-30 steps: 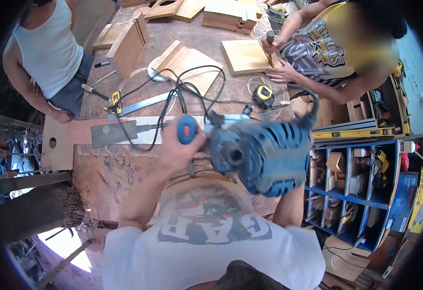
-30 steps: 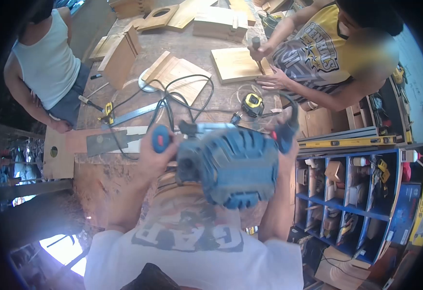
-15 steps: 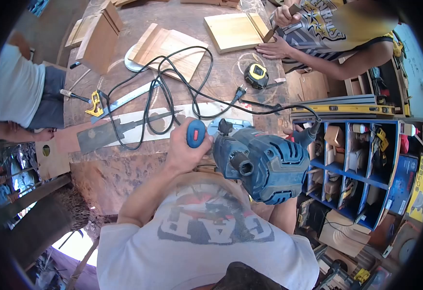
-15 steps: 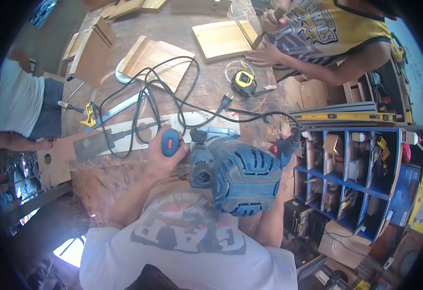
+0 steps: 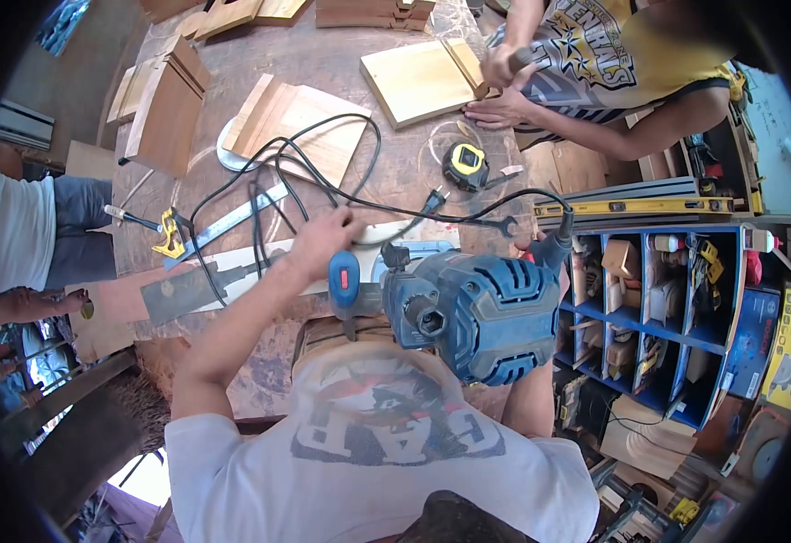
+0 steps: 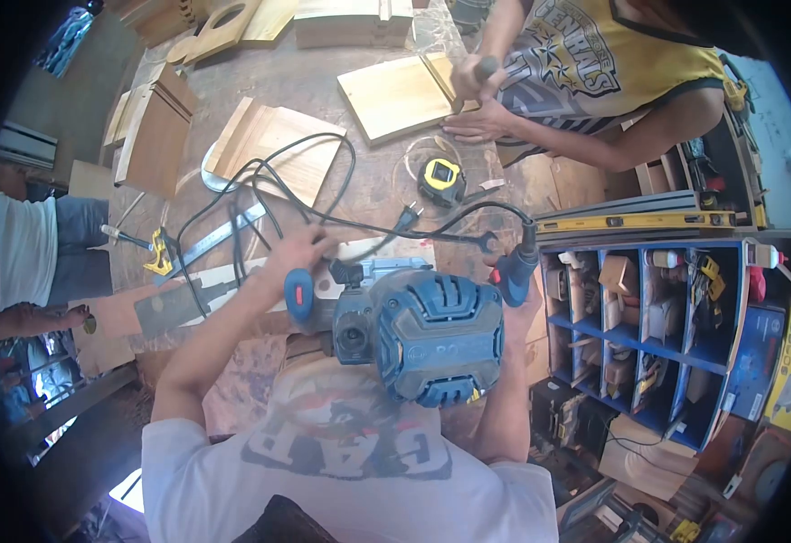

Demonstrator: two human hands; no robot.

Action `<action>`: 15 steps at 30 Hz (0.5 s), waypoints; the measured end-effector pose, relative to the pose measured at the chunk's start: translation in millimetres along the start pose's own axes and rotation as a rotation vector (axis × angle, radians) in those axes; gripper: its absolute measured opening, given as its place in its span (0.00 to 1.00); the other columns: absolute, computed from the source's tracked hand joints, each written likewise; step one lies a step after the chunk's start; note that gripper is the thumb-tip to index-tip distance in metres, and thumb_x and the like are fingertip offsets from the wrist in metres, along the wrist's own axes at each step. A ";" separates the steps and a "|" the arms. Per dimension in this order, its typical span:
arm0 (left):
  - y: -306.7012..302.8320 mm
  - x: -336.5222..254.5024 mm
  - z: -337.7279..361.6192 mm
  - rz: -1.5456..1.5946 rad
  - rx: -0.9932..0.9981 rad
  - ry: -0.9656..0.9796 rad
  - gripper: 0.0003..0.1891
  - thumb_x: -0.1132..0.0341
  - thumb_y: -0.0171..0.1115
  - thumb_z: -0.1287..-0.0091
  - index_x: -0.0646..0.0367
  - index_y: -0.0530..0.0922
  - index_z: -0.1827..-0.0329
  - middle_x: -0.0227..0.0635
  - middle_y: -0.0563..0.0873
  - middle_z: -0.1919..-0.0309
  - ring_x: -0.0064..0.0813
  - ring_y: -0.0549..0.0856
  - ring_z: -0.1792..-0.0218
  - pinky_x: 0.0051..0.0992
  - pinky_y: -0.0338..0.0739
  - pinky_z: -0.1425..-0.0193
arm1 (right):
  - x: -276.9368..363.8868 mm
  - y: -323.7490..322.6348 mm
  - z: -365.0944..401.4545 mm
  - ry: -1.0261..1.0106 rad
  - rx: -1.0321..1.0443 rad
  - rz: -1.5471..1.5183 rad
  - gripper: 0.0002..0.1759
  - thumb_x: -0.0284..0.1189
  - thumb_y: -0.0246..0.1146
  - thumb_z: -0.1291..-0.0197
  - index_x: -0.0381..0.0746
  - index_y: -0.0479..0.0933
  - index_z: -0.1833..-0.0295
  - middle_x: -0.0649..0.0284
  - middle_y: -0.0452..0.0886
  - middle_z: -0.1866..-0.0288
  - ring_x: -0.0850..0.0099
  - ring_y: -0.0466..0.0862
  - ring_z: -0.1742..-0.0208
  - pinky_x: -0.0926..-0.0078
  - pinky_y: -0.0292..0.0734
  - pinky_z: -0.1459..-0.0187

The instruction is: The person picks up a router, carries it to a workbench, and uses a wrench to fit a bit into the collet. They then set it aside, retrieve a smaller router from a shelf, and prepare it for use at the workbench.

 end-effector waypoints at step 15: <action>-139.8 31.6 73.4 0.535 -0.899 -0.395 0.09 0.83 0.61 0.38 0.62 0.83 0.58 0.29 0.84 0.63 0.17 0.78 0.64 0.18 0.73 0.60 | 15.4 72.3 -45.8 0.062 0.074 -0.081 0.25 0.19 0.74 0.51 0.35 0.83 0.44 0.67 0.84 0.55 0.76 0.83 0.54 0.75 0.79 0.46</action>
Point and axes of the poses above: each hand's wrist, its own z-axis away from the middle knuckle, its own y-axis out of the palm, x = y × z, the point moved 5 cm from there along -z, towards the middle knuckle
